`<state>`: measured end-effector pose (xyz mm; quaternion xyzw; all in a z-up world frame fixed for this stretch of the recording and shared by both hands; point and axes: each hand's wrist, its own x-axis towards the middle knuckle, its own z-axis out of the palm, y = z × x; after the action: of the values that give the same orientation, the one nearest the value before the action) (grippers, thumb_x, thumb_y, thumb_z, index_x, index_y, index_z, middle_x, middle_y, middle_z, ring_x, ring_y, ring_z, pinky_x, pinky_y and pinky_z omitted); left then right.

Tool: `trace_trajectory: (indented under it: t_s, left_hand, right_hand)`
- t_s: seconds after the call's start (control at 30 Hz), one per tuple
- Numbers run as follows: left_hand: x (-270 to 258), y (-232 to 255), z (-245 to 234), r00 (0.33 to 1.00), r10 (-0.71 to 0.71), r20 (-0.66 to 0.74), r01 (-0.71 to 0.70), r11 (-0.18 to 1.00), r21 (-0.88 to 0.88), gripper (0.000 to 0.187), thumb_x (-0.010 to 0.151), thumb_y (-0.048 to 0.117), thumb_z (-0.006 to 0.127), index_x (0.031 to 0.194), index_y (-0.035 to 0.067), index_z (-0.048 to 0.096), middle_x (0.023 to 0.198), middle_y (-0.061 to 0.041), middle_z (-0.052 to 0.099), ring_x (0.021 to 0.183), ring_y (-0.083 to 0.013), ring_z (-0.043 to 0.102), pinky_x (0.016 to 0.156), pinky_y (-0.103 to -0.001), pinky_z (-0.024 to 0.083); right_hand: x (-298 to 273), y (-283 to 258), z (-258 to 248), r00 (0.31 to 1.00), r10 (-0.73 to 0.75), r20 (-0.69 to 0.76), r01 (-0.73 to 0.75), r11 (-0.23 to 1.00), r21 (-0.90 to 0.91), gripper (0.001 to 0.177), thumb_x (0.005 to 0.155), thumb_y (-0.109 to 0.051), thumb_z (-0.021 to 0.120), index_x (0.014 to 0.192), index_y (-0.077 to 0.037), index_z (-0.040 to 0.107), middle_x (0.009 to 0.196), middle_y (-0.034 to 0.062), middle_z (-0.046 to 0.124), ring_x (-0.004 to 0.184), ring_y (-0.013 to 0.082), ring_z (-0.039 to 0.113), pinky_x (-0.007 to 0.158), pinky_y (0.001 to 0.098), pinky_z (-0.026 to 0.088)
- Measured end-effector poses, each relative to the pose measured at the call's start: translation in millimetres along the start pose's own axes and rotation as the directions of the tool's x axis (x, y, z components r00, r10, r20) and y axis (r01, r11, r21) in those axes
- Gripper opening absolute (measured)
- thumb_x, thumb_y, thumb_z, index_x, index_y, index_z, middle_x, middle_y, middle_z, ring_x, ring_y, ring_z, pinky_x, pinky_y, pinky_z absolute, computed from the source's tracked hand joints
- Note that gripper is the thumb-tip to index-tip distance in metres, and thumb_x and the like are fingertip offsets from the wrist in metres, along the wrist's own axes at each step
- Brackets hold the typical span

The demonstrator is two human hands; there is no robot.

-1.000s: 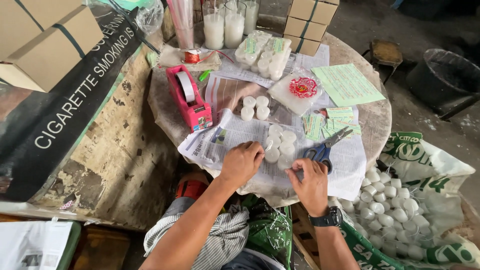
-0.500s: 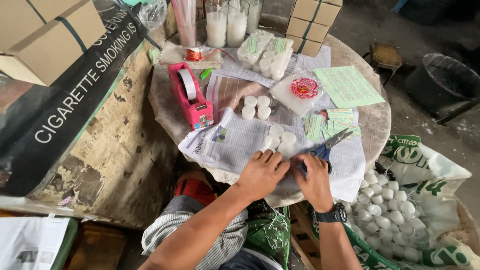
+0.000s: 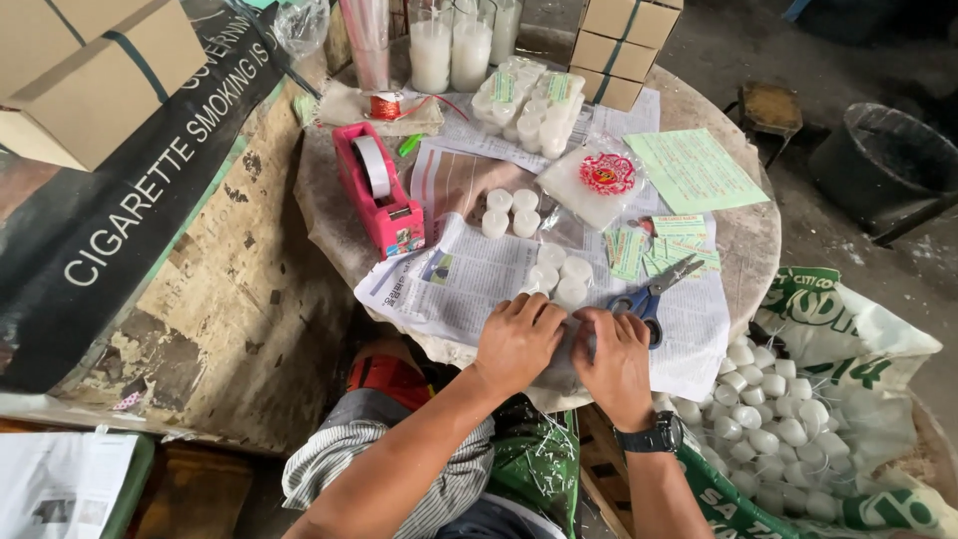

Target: The person trims excess material from small white candles using shears and then places the candles into clear plastic bags, adding a small label to one of the bags.

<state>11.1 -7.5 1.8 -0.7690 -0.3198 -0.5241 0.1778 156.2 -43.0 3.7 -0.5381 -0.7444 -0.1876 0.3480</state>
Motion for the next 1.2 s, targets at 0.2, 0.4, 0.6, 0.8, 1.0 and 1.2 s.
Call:
trace_trajectory:
  t_s: [0.2,0.4,0.6,0.8,1.0,1.2]
  left_hand:
    - [-11,-3,14,0.999,-0.046,0.024,0.044,0.997,0.063,0.007,0.078,0.011,0.048,0.073,0.011,0.053,0.063,-0.001,0.045,0.055,-0.0178,0.054,0.046,-0.028,0.04]
    - [-12,-16,7,0.98,-0.168,0.111,0.175,0.983,-0.056,0.014,0.079,0.029,0.053,0.084,0.015,0.054,0.069,-0.003,0.051,0.06,-0.0218,0.058,0.051,-0.031,0.047]
    - [0,-43,-14,0.741,-0.403,0.537,0.385,0.91,0.151,0.041,0.063,0.034,0.069,0.091,0.008,0.055,0.085,-0.011,0.054,0.081,-0.0329,0.057,0.066,-0.042,0.046]
    - [-1,-46,-9,0.806,-0.308,0.506,0.334,0.942,0.04,0.018,0.064,0.03,0.066,0.068,0.017,0.054,0.067,-0.001,0.052,0.064,-0.0233,0.06,0.055,-0.034,0.049]
    - [-2,-43,-1,0.827,-0.276,0.489,0.299,0.954,0.033,0.022,0.062,0.03,0.07,0.067,0.012,0.058,0.066,-0.003,0.054,0.064,-0.0243,0.06,0.054,-0.035,0.048]
    - [-12,-39,5,0.932,-0.153,0.327,0.15,0.988,0.035,0.011,0.069,0.027,0.059,0.064,0.019,0.053,0.06,0.003,0.048,0.057,-0.0181,0.057,0.047,-0.028,0.045]
  right_hand:
    - [-1,0,-3,0.989,0.076,0.124,-0.093,0.985,0.143,0.037,0.063,-0.007,0.059,0.098,-0.017,0.05,0.064,-0.0024,0.057,0.066,0.0162,0.056,0.087,0.0367,0.038]
    - [-7,12,4,0.989,0.09,0.114,-0.101,0.991,0.089,0.042,0.061,-0.018,0.066,0.1,-0.017,0.049,0.065,-0.0047,0.055,0.067,0.0143,0.056,0.088,0.0387,0.037]
    - [-2,9,21,0.996,0.072,0.043,-0.073,0.997,0.011,0.049,0.066,-0.043,0.067,0.098,-0.011,0.048,0.07,-0.0013,0.057,0.07,0.0177,0.056,0.087,0.0412,0.037]
    - [7,11,16,0.988,0.121,0.097,-0.122,0.992,0.005,0.04,0.065,-0.026,0.068,0.097,-0.015,0.047,0.066,-0.0042,0.057,0.069,0.0149,0.058,0.09,0.0372,0.036]
    - [5,8,19,0.996,0.054,0.073,-0.052,0.998,-0.037,0.026,0.074,-0.018,0.063,0.095,-0.014,0.047,0.065,-0.0027,0.055,0.068,0.0139,0.057,0.09,0.0364,0.036]
    - [6,1,20,1.0,0.008,-0.017,-0.011,0.988,-0.153,0.029,0.065,-0.01,0.06,0.09,-0.018,0.048,0.052,-0.0047,0.045,0.057,0.0129,0.053,0.088,0.0343,0.039]
